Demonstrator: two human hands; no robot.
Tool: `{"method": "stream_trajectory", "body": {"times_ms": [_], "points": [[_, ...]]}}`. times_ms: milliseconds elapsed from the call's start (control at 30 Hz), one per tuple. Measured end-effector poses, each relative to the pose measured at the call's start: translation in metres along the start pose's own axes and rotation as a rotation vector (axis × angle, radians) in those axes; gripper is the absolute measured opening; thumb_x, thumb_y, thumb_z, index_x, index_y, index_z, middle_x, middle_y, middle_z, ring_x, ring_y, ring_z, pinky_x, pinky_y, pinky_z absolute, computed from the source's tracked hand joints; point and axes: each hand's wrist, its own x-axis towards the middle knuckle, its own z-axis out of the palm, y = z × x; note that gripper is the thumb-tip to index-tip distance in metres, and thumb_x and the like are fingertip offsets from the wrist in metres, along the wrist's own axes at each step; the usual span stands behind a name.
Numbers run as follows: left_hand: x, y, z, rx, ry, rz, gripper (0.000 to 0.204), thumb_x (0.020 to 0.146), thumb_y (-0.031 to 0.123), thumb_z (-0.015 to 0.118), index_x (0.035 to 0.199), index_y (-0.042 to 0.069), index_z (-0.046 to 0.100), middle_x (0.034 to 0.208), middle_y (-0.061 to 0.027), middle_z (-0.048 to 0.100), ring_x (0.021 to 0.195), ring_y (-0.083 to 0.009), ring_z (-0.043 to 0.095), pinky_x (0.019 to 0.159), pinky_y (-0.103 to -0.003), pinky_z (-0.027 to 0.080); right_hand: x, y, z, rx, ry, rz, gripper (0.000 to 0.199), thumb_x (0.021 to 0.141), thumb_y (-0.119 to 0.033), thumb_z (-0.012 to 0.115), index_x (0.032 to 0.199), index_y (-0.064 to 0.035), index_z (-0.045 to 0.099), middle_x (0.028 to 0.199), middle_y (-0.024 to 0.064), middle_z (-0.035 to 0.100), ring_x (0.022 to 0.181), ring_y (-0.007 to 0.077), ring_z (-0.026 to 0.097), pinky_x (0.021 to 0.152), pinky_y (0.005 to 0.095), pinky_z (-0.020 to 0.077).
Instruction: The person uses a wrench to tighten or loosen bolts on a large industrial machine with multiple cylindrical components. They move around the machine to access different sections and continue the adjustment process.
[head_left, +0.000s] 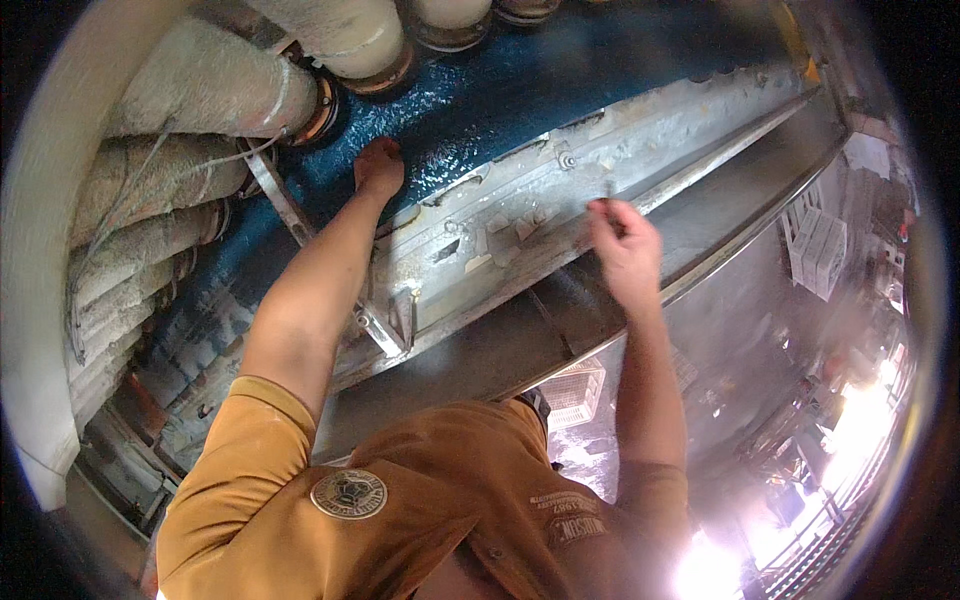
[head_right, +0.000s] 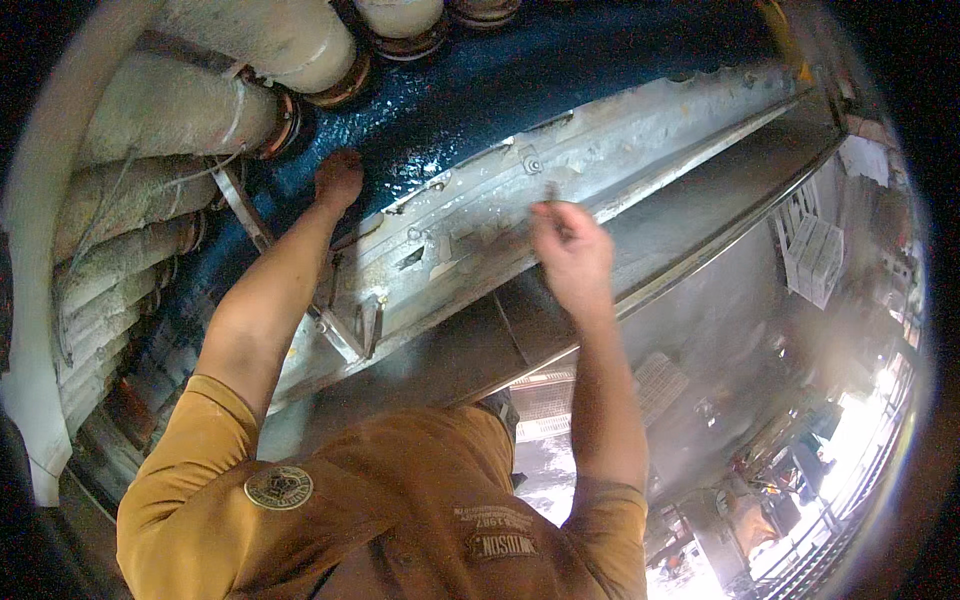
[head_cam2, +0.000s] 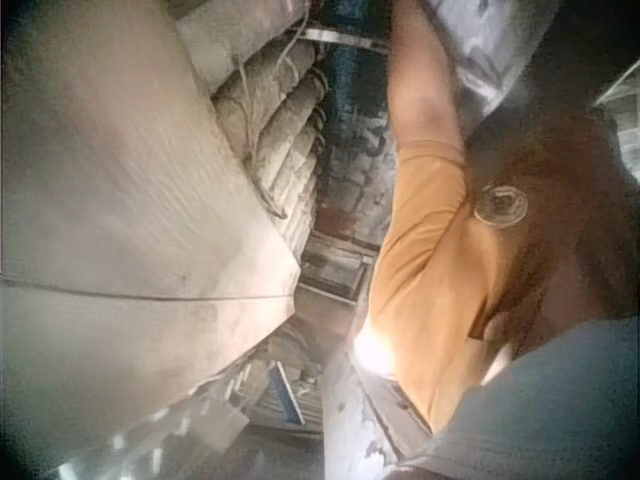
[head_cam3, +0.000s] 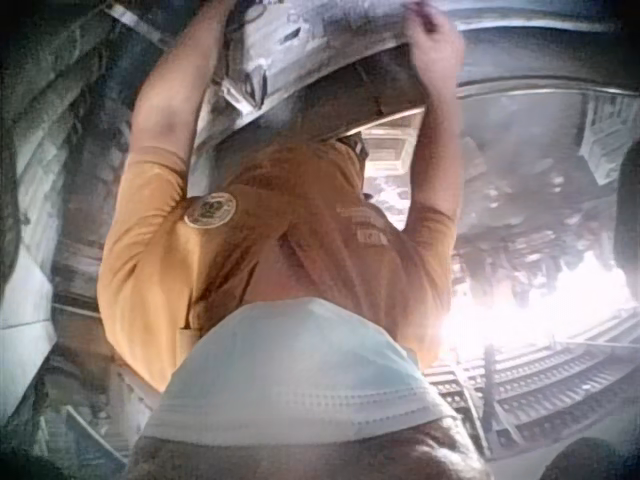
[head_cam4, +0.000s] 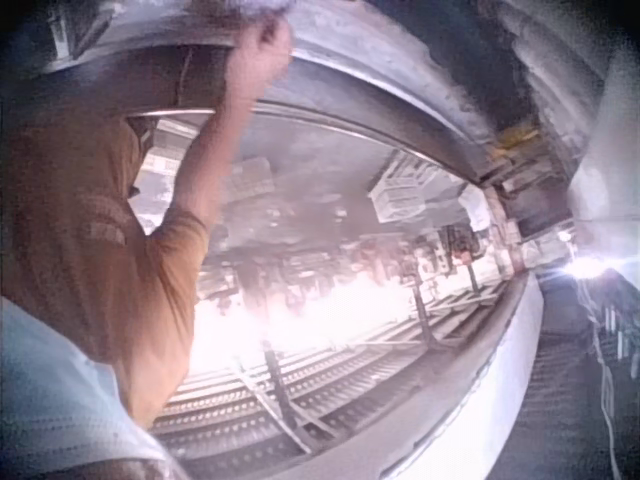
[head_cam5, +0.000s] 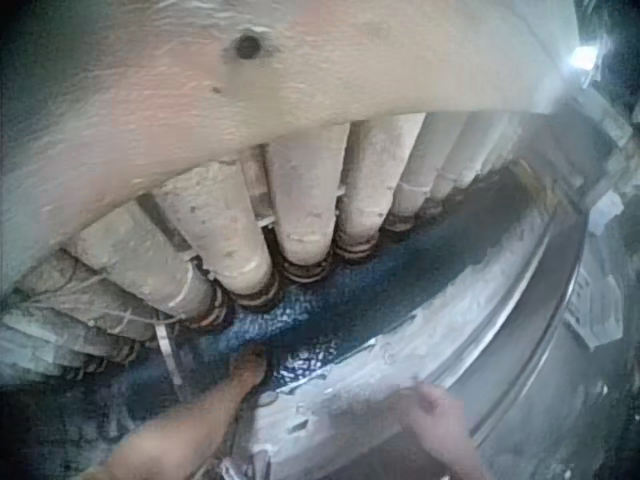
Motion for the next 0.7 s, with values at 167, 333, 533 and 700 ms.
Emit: {"method": "stream_trajectory", "body": {"times_ms": [167, 333, 533, 700], "points": [[0.014, 0.004, 0.007, 0.020, 0.020, 0.056, 0.022, 0.078, 0.012, 0.055, 0.098, 0.007, 0.063, 0.098, -0.0155, 0.064, 0.096, -0.0306, 0.060, 0.085, -0.037, 0.046, -0.012, 0.039, -0.070, -0.402, 0.417, -0.235, 0.017, 0.088, -0.016, 0.054, 0.092, -0.0006, 0.060, 0.082, 0.0111, 0.059, 0.074, 0.0224, 0.056, 0.070, 0.0323, 0.0446], [0.016, 0.004, 0.007, -0.040, 0.072, 0.141, 0.022, 0.078, 0.018, 0.061, 0.095, 0.005, 0.062, 0.093, -0.0147, 0.065, 0.090, -0.0290, 0.062, 0.081, -0.038, 0.047, -0.012, 0.069, -0.076, -0.506, 0.627, -0.331, 0.012, 0.086, -0.010, 0.053, 0.092, -0.0017, 0.060, 0.084, 0.0111, 0.059, 0.076, 0.0264, 0.056, 0.070, 0.0336, 0.0449], [0.027, 0.024, -0.025, -0.922, 0.007, -0.285, 0.041, 0.084, 0.038, 0.057, 0.108, 0.005, 0.054, 0.111, -0.0145, 0.057, 0.106, -0.0280, 0.054, 0.086, -0.040, 0.045, -0.010, 0.074, -0.075, -0.472, 0.655, -0.292, 0.013, 0.086, -0.012, 0.056, 0.093, -0.0016, 0.061, 0.085, 0.0103, 0.058, 0.075, 0.0235, 0.056, 0.068, 0.0318, 0.0451], [0.053, 0.033, -0.055, -1.774, -0.100, -0.438, 0.055, 0.089, 0.049, 0.045, 0.119, 0.003, 0.043, 0.121, -0.0171, 0.050, 0.113, -0.0319, 0.048, 0.092, -0.047, 0.042, -0.010, 0.079, -0.081, -0.532, 0.591, -0.238, 0.017, 0.089, -0.013, 0.054, 0.101, -0.0019, 0.059, 0.096, 0.0096, 0.061, 0.086, 0.0187, 0.058, 0.076, 0.0288, 0.0456]]}}
